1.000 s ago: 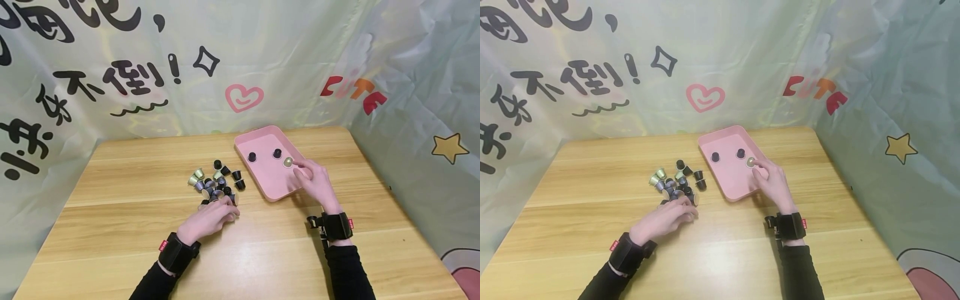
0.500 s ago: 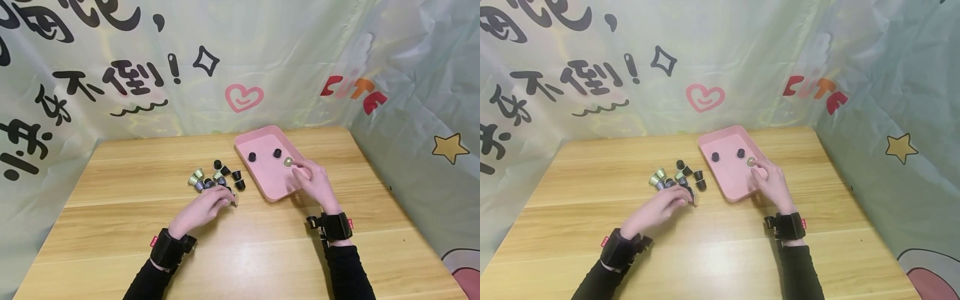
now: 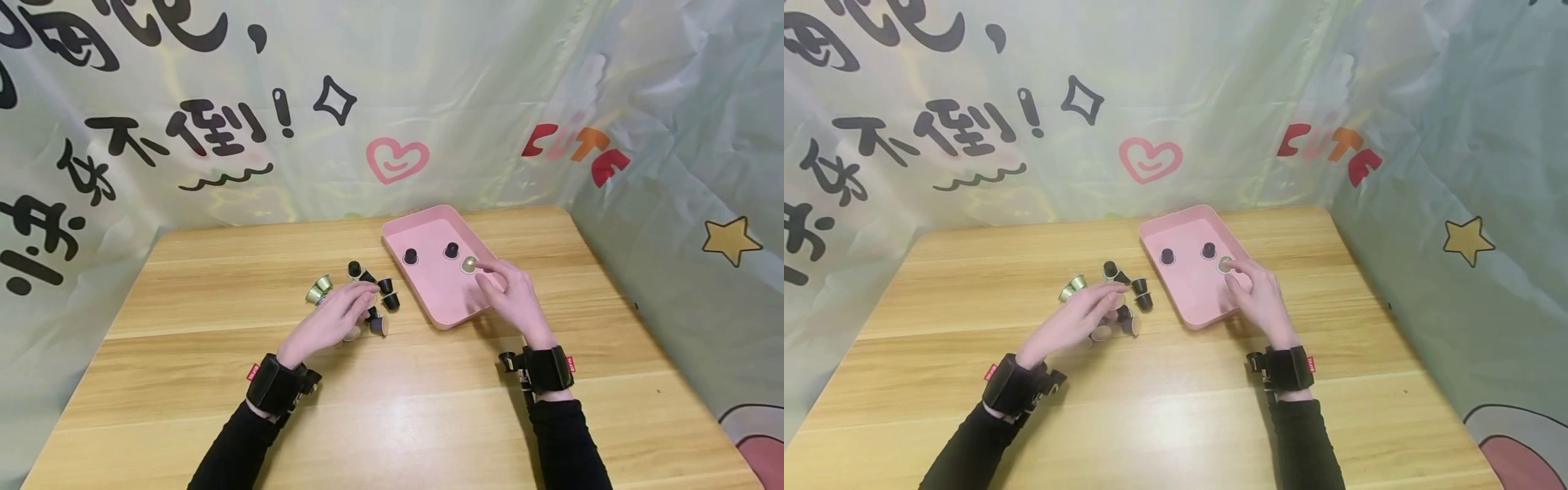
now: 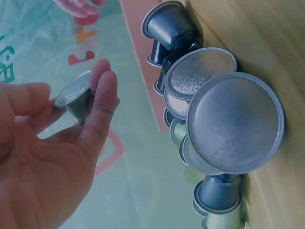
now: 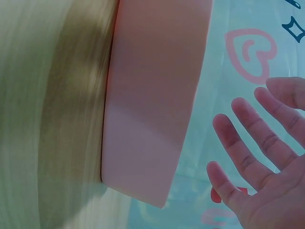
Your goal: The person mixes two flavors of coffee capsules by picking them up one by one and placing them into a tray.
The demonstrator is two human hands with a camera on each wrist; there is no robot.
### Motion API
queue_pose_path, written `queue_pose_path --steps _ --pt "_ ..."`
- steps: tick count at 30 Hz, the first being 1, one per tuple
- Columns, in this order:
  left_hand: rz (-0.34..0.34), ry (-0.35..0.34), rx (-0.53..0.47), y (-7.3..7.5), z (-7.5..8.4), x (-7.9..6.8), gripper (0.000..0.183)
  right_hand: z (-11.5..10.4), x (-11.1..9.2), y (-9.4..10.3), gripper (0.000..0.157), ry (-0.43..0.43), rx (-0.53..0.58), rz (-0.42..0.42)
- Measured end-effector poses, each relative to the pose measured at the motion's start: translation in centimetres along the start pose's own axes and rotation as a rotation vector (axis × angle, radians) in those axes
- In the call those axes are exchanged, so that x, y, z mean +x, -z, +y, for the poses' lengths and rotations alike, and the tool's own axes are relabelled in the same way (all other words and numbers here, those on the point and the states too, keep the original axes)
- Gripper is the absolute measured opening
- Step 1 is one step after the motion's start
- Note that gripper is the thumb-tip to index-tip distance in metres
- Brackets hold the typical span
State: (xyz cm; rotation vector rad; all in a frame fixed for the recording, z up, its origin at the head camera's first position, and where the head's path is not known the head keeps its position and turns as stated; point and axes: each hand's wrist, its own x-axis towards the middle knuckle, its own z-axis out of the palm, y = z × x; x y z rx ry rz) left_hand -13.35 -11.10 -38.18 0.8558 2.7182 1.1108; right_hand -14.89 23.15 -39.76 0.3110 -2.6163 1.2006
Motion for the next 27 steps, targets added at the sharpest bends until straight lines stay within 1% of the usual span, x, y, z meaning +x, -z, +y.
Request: queue_pose_path --steps 2,3,5,7,9,13,14,15,16,18,21,25,27 --pt "0.009 -0.032 -0.010 0.1 -0.3 0.4 0.035 0.0 0.0 0.0 0.030 0.005 -0.004 0.003" --pt "0.008 -0.044 -0.032 0.1 -0.4 0.6 0.033 0.0 0.0 0.0 0.030 0.009 -0.007 0.003" --pt "-0.007 -0.055 -0.103 0.3 -0.6 1.0 0.032 -0.1 0.0 0.0 0.030 0.016 -0.013 0.006" --pt "-0.039 -0.042 -0.195 0.4 -0.8 1.2 0.032 -0.1 -0.1 0.0 0.030 0.021 -0.017 0.007" --pt "-0.086 -0.004 -0.363 0.7 -1.0 1.4 0.033 -0.1 -0.1 0.0 0.029 0.023 -0.020 0.009" --pt "-0.175 0.103 -0.719 1.1 -1.4 1.7 0.038 -0.1 0.0 -0.1 0.029 0.026 -0.022 0.011" --pt "-0.190 0.127 -0.781 1.2 -1.4 1.8 0.039 -0.1 0.0 0.0 0.029 0.026 -0.023 0.011" --pt "-0.202 0.149 -0.816 1.3 -1.5 1.9 0.040 -0.1 0.0 0.0 0.029 0.027 -0.024 0.011" --pt "-0.215 0.159 -0.830 1.4 -1.5 2.1 0.041 -0.1 0.0 0.0 0.028 0.027 -0.024 0.012" --pt "-0.231 0.176 -0.818 1.6 -1.4 2.4 0.041 -0.1 0.0 -0.1 0.028 0.030 -0.026 0.013" --pt "-0.237 0.190 -0.778 1.9 -1.2 3.2 0.041 -0.1 0.1 -0.1 0.028 0.039 -0.029 0.016" --pt "-0.210 0.218 -0.712 2.2 -0.7 4.6 0.038 -0.1 0.1 -0.2 0.028 0.045 -0.017 0.016" --pt "-0.187 0.229 -0.645 2.3 -0.6 5.4 0.034 -0.1 0.1 -0.3 0.028 0.040 -0.009 0.010"
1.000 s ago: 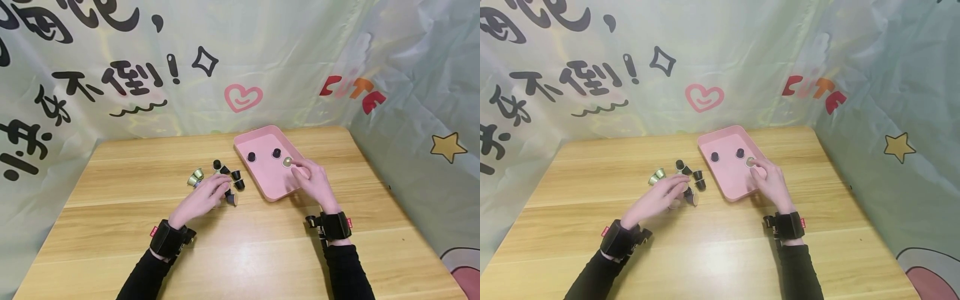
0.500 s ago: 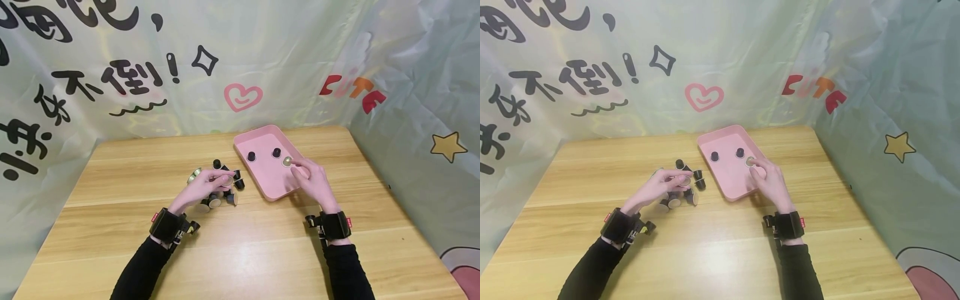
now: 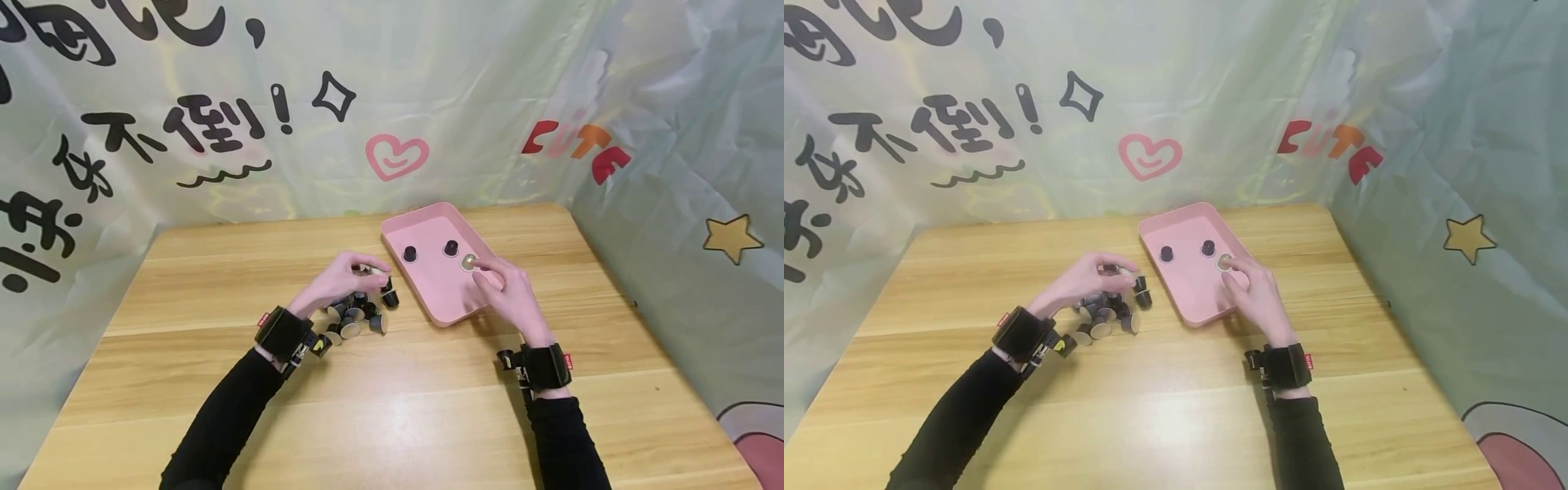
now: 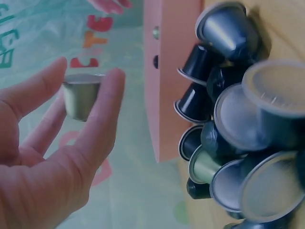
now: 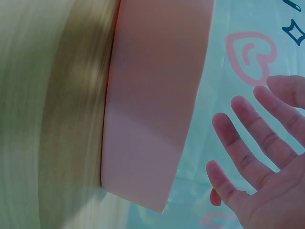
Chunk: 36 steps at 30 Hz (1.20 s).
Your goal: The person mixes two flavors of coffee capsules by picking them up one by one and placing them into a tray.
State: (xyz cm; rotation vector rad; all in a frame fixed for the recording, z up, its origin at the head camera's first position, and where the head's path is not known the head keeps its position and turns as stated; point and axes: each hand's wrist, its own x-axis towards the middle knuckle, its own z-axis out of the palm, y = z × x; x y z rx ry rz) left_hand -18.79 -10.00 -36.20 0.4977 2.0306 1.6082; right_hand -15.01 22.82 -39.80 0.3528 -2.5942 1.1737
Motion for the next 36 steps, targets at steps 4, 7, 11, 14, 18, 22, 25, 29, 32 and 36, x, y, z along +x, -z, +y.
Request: queue_pose_path --steps 4,7,11,14,18,22,25,29,32,36 --pt "0.046 -0.026 0.189 0.1 0.6 1.7 0.031 -0.1 0.0 0.0 0.028 -0.012 0.003 -0.006" --pt "0.072 -0.076 0.353 -0.1 1.2 3.0 0.032 -0.1 0.1 0.1 0.029 -0.011 -0.002 -0.006" --pt "0.094 -0.122 0.522 -0.8 2.1 4.6 0.031 -0.1 0.1 0.1 0.028 -0.005 -0.002 -0.003" --pt "0.105 -0.145 0.596 -1.5 2.6 5.8 0.026 -0.1 0.2 0.1 0.028 -0.002 0.001 -0.001" --pt "0.100 -0.163 0.616 -2.2 2.9 7.4 0.017 -0.1 0.2 0.1 0.028 0.001 0.004 0.003" --pt "0.088 -0.165 0.634 -2.8 3.0 8.7 0.013 -0.2 0.2 0.1 0.027 0.008 0.009 0.007" --pt "0.085 -0.149 0.681 -3.2 3.0 9.5 0.013 -0.2 0.1 0.1 0.027 0.016 0.009 0.004" --pt "0.082 -0.103 0.760 -4.0 2.9 10.2 0.015 -0.1 0.0 -0.1 0.027 0.025 0.003 0.007" --pt "0.091 -0.094 0.831 -4.5 2.7 10.6 0.017 0.0 0.0 -0.1 0.027 0.036 -0.001 0.015" --pt "0.100 -0.114 0.920 -5.1 2.1 11.3 0.021 -0.1 -0.1 -0.1 0.026 0.041 -0.004 0.013"
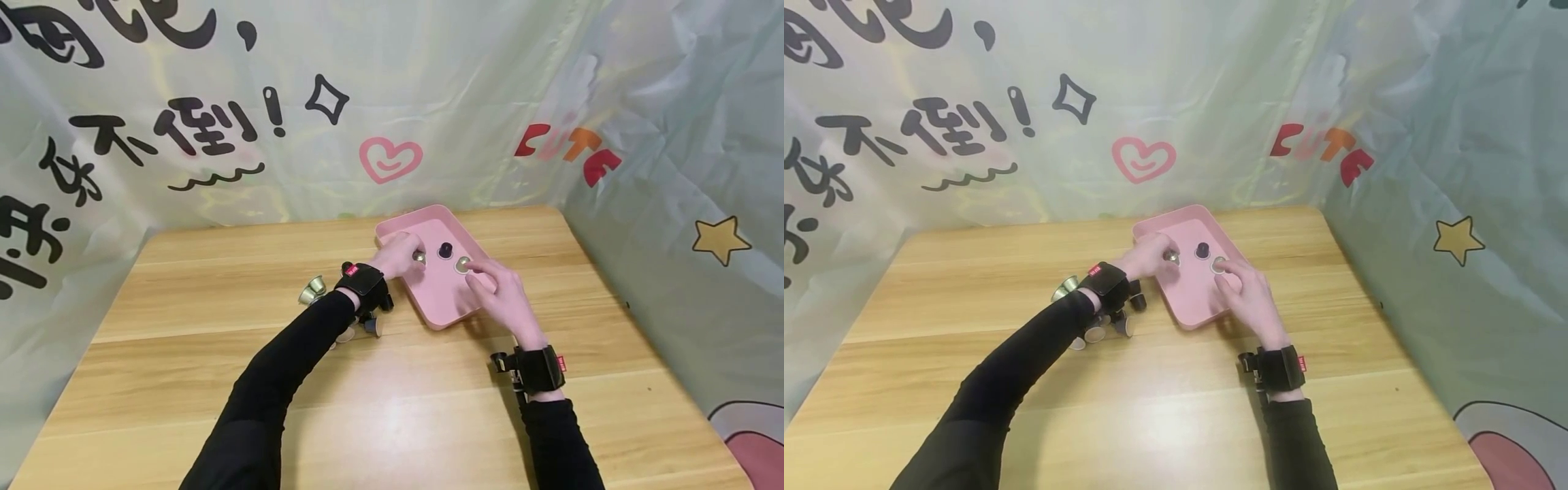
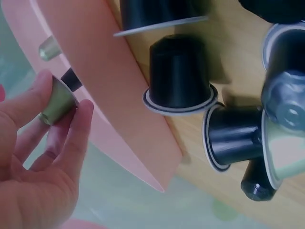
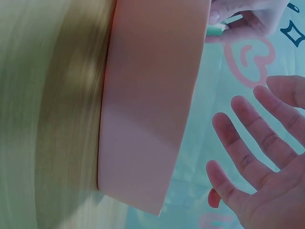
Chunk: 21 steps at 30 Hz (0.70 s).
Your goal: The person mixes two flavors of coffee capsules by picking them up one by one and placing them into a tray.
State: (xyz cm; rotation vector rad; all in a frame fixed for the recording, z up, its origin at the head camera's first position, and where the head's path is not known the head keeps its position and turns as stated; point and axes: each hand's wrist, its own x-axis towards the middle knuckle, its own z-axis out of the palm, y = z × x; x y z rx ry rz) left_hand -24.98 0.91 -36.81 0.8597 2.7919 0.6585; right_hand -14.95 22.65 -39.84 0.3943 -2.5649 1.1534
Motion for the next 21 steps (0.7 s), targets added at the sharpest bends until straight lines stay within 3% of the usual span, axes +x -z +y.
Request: queue_pose_path --steps 7,15,21 --pt "0.025 -0.016 0.095 -0.7 0.0 0.5 0.018 0.0 0.0 0.0 0.027 -0.018 0.007 -0.017" --pt "-0.051 0.058 0.089 -0.8 0.6 0.4 0.015 -0.1 0.0 -0.1 0.026 -0.009 0.006 -0.014" --pt "-0.026 0.103 0.183 -1.7 0.6 1.1 0.013 -0.2 0.0 -0.1 0.026 0.009 0.005 -0.008"
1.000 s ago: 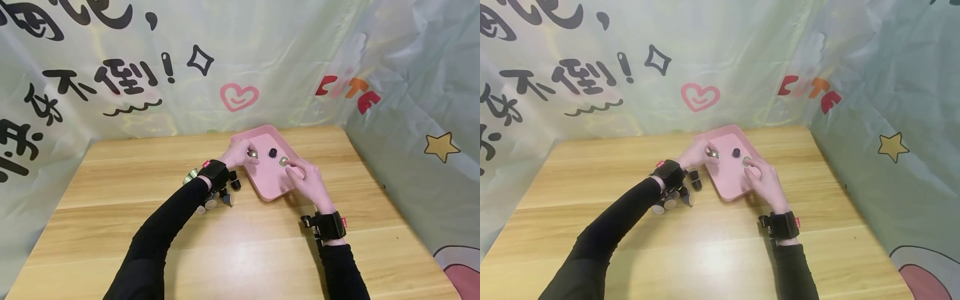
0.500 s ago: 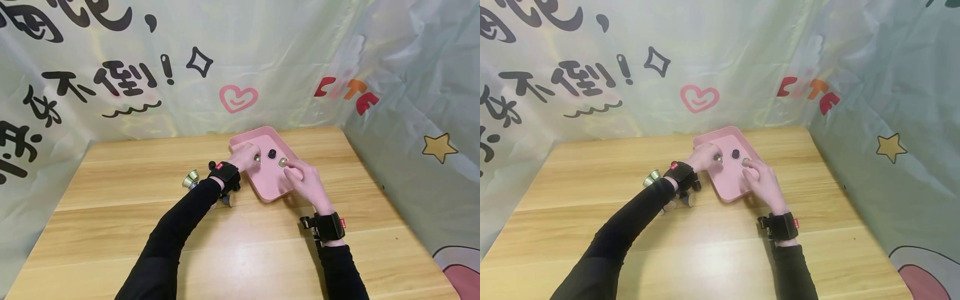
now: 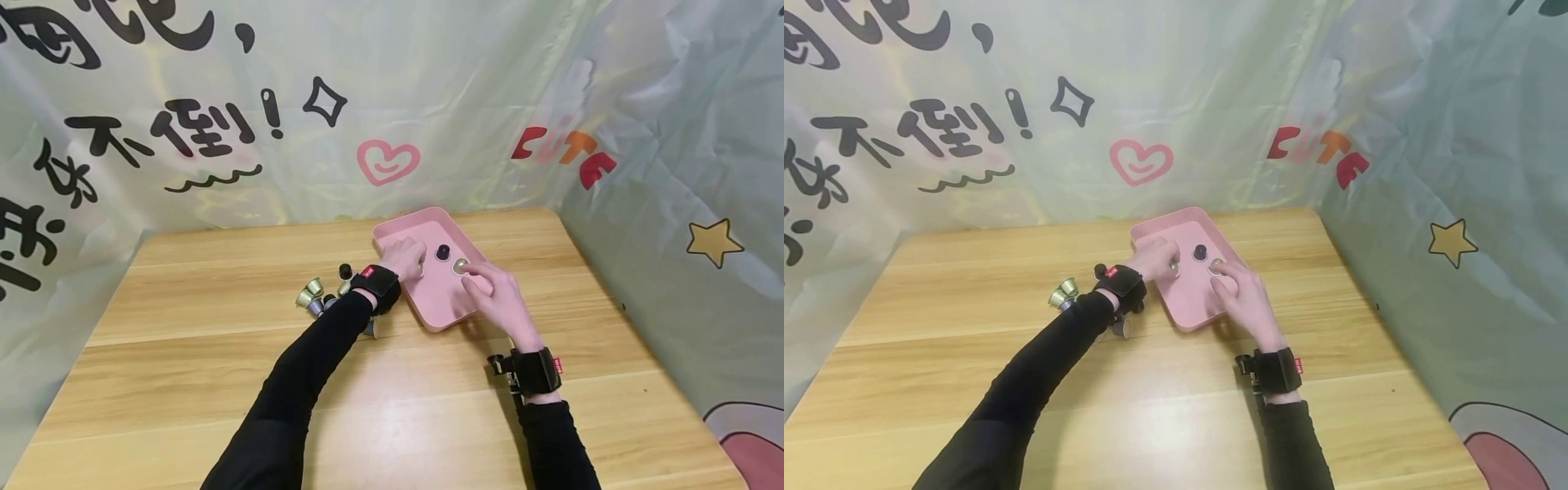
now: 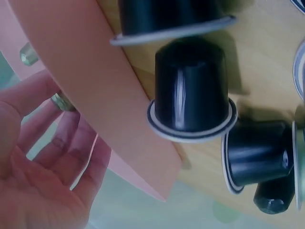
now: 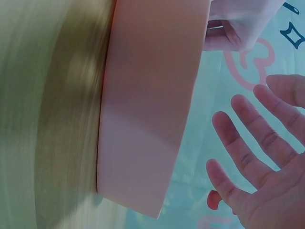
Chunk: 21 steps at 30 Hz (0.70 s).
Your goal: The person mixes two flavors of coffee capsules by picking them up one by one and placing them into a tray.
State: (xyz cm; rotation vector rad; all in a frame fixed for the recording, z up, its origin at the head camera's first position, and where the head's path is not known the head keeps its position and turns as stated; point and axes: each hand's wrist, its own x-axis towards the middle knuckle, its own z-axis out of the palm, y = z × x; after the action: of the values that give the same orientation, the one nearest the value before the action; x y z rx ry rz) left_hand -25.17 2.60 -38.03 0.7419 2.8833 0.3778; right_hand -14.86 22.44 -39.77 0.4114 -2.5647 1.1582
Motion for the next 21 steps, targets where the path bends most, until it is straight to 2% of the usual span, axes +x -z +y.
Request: queue_pose_path --steps 6,21 --pt "0.033 0.032 0.042 -0.7 0.0 0.6 0.004 0.1 0.0 -0.1 0.025 0.012 -0.001 0.006" --pt "0.032 0.070 0.073 -1.4 0.0 0.6 0.012 0.0 0.0 -0.2 0.025 0.015 -0.002 0.008"
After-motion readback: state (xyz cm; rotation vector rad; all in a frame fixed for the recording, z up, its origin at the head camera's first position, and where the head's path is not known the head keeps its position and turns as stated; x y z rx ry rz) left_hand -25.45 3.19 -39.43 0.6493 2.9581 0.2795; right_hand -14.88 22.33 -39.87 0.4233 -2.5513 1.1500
